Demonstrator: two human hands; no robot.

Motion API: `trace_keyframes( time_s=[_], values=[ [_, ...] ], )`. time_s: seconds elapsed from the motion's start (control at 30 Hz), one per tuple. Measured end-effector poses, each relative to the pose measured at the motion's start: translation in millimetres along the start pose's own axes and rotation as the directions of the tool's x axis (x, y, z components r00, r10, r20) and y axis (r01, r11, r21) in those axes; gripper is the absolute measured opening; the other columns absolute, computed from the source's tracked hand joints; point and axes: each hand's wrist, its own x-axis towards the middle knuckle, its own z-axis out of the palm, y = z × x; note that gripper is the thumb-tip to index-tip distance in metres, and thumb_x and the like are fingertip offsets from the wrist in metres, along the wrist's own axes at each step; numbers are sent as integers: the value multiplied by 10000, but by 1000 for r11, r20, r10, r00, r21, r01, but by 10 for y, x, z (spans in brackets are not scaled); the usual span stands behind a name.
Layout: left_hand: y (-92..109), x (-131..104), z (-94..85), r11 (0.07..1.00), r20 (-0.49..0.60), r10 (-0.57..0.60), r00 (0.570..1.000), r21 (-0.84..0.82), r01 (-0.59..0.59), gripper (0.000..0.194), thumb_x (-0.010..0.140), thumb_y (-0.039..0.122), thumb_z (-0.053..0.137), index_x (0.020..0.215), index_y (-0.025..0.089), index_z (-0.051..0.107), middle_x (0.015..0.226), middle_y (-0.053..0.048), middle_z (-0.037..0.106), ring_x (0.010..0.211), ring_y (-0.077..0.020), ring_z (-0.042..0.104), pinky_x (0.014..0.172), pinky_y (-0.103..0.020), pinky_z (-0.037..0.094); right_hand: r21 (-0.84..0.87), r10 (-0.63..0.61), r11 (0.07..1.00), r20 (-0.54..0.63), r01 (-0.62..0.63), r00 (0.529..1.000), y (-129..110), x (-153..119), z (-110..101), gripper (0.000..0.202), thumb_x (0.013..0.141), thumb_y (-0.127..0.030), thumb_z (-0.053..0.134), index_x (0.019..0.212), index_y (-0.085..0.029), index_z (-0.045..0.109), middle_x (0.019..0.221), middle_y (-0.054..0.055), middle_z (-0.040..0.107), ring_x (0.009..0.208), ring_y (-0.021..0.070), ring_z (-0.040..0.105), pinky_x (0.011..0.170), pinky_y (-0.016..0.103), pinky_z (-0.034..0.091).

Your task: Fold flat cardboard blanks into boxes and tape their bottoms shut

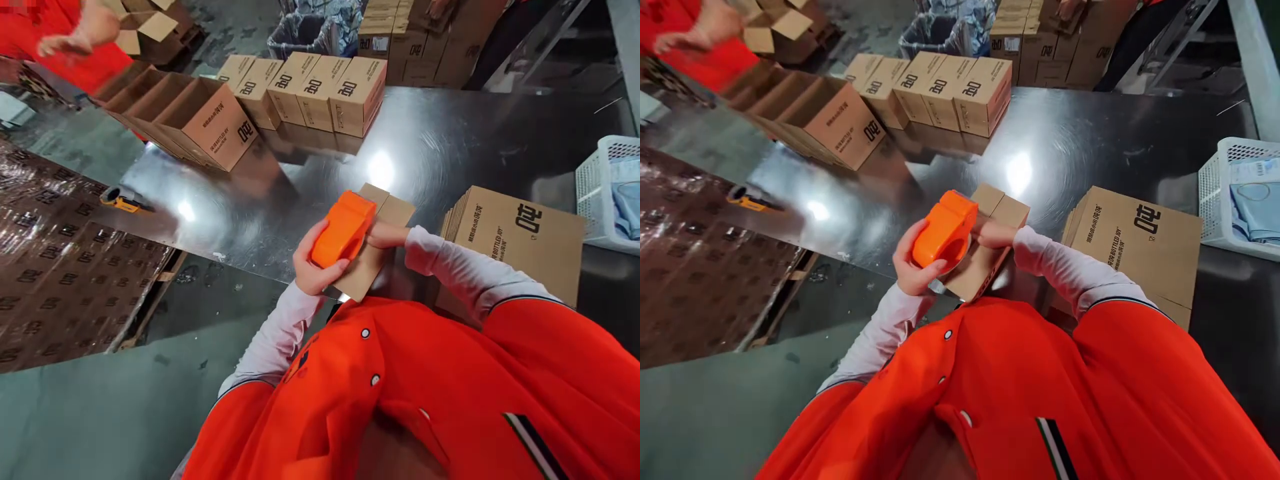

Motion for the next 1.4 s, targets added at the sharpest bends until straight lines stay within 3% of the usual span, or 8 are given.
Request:
trace_keyframes(
  time_s=[0.17, 0.37, 0.8, 0.93, 1.03, 1.13, 1.23, 1.4],
  values=[
    [-151, -188, 187, 998, 10, -5, 1000, 70, 4, 776, 838, 746, 690, 1357, 169, 677, 1260, -156, 748, 1131, -294, 740, 998, -425, 614, -59, 128, 989, -95, -134, 987, 143, -126, -100, 466, 986, -176, 509, 1435, -133, 625, 1413, 176, 639, 1387, 309, 549, 1211, 531, 452],
    [-177, -184, 114, 992, 20, -24, 1000, 121, 22, 793, 804, 759, 702, 1316, 154, 691, 1257, -167, 749, 1147, -308, 738, 1003, -435, 616, -167, 454, 801, -456, -575, 765, 179, -246, -243, 718, 992, -550, 588, 1481, -26, 560, 1513, 298, 519, 1351, 452, 503, 1146, 631, 424],
    [-89, -14, 193, 997, 5, 56, 998, 55, -56, 713, 874, 690, 699, 1367, 176, 652, 1278, -142, 743, 1125, -280, 746, 993, -415, 618, -121, 433, 831, -470, -542, 769, 267, -201, -335, 291, 998, -318, 600, 1130, -163, 808, 1246, 142, 729, 1181, 315, 626, 1133, 519, 442],
    [-105, -52, 252, 999, 42, 4, 999, 32, -6, 658, 868, 611, 726, 1346, 162, 673, 1254, -144, 764, 1087, -268, 765, 954, -389, 637, 104, 542, 806, -523, -583, 657, -61, -226, -317, 321, 1038, -416, 589, 1097, -169, 786, 1297, 162, 698, 1286, 306, 577, 1143, 461, 458],
    [-95, -79, 216, 996, 58, -21, 998, 86, 16, 690, 838, 612, 749, 1354, 158, 675, 1252, -149, 766, 1092, -283, 765, 971, -408, 635, 610, 780, 596, -283, -523, 559, -412, -222, -298, 618, 1092, -657, 401, 884, -175, 728, 956, 127, 718, 946, 229, 669, 865, 340, 577],
    [-78, -73, 173, 990, 92, -3, 996, 138, -10, 787, 771, 634, 813, 1378, 158, 659, 1283, -160, 756, 1120, -305, 759, 999, -435, 628, 911, 794, 159, 111, -381, 598, -604, -174, -336, 665, 985, -803, 530, 780, -179, 634, 729, 57, 641, 635, 129, 574, 571, 212, 499],
    [-53, -34, 151, 987, 127, 25, 992, 154, -44, 845, 731, 616, 854, 1409, 160, 636, 1305, -164, 751, 1139, -315, 755, 1017, -445, 622, 938, 727, -75, 284, -339, 625, -610, -115, -404, 582, 905, -705, 749, 738, -180, 562, 588, -10, 526, 538, 85, 477, 462, 158, 390],
    [82, 84, 117, 980, 213, -16, 977, 198, -27, 720, 781, 518, 783, 1399, 173, 652, 1288, -129, 770, 1086, -281, 777, 962, -384, 642, 698, 752, 310, 235, -646, 616, -471, -30, -630, 538, 1018, -479, 708, 624, -165, 519, 487, -48, 406, 479, 61, 335, 483, 181, 328]
  ],
)
